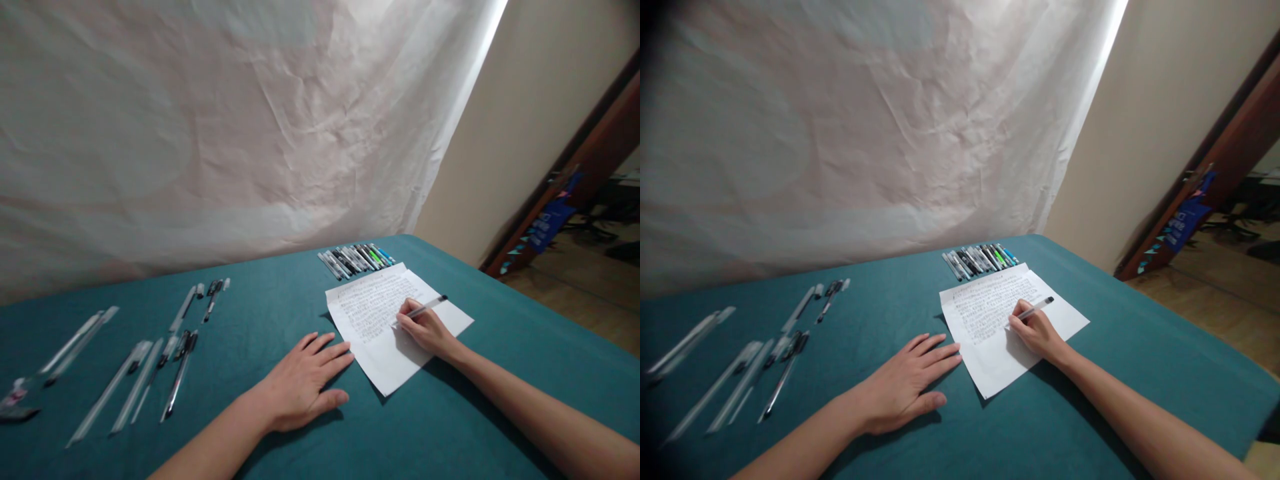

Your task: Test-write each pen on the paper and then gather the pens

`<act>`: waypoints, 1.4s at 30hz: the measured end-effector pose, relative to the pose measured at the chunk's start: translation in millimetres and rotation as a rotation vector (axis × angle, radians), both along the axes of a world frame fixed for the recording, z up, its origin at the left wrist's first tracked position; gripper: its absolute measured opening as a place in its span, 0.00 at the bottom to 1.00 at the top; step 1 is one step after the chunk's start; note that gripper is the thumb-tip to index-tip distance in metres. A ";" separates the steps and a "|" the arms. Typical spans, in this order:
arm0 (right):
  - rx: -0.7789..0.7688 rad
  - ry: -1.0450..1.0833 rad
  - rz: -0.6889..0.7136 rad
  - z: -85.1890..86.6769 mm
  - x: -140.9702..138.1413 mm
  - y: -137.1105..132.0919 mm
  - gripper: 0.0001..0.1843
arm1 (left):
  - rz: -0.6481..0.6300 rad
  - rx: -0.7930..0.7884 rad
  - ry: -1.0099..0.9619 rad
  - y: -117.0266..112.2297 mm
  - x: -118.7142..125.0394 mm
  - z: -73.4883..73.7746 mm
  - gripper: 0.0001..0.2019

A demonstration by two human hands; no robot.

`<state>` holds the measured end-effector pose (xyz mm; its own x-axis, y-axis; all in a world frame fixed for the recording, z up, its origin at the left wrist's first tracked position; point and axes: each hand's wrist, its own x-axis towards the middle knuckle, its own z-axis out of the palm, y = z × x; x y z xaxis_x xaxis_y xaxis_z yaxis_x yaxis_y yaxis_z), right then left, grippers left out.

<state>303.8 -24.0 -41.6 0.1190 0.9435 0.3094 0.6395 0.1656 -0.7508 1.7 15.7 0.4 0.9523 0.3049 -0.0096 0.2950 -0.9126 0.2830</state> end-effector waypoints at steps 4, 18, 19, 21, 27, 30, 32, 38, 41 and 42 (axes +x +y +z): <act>0.017 -0.014 -0.012 0.3 -0.6 0.1 0.07 | -0.001 0.003 0.007 -0.1 0.6 0.5 0.28; 0.003 -0.027 -0.006 -1.5 1.1 0.9 0.08 | -0.004 -0.002 -0.010 0.0 0.2 0.5 0.28; 0.007 -0.027 -0.003 -1.1 0.7 0.8 0.08 | -0.006 -0.002 -0.012 0.1 0.0 0.4 0.28; 0.016 -0.025 -0.001 -0.4 -0.1 0.6 0.08 | -0.005 -0.002 -0.012 0.1 -0.3 0.4 0.28; 0.037 -0.022 -0.085 -0.5 1.2 -1.0 0.08 | -0.003 -0.010 -0.009 -1.0 -0.4 3.2 0.28; 0.037 0.016 -0.133 1.0 1.4 -2.5 0.09 | 0.000 -0.018 -0.005 -1.8 -0.5 4.7 0.28; 0.045 0.025 -0.133 4.6 -1.3 -3.4 0.10 | 0.003 -0.024 -0.011 -2.5 -1.3 5.3 0.28; 0.046 -0.050 0.019 18.6 -26.5 -0.2 0.10 | 0.081 -0.013 -0.110 0.8 -10.2 6.2 0.25; -0.015 -0.051 0.133 22.7 -48.6 6.7 0.10 | 0.210 0.052 -0.168 13.8 -20.6 5.9 0.23; -0.027 -0.052 0.169 24.8 -57.3 9.4 0.10 | 0.263 0.075 -0.180 20.9 -25.6 5.8 0.22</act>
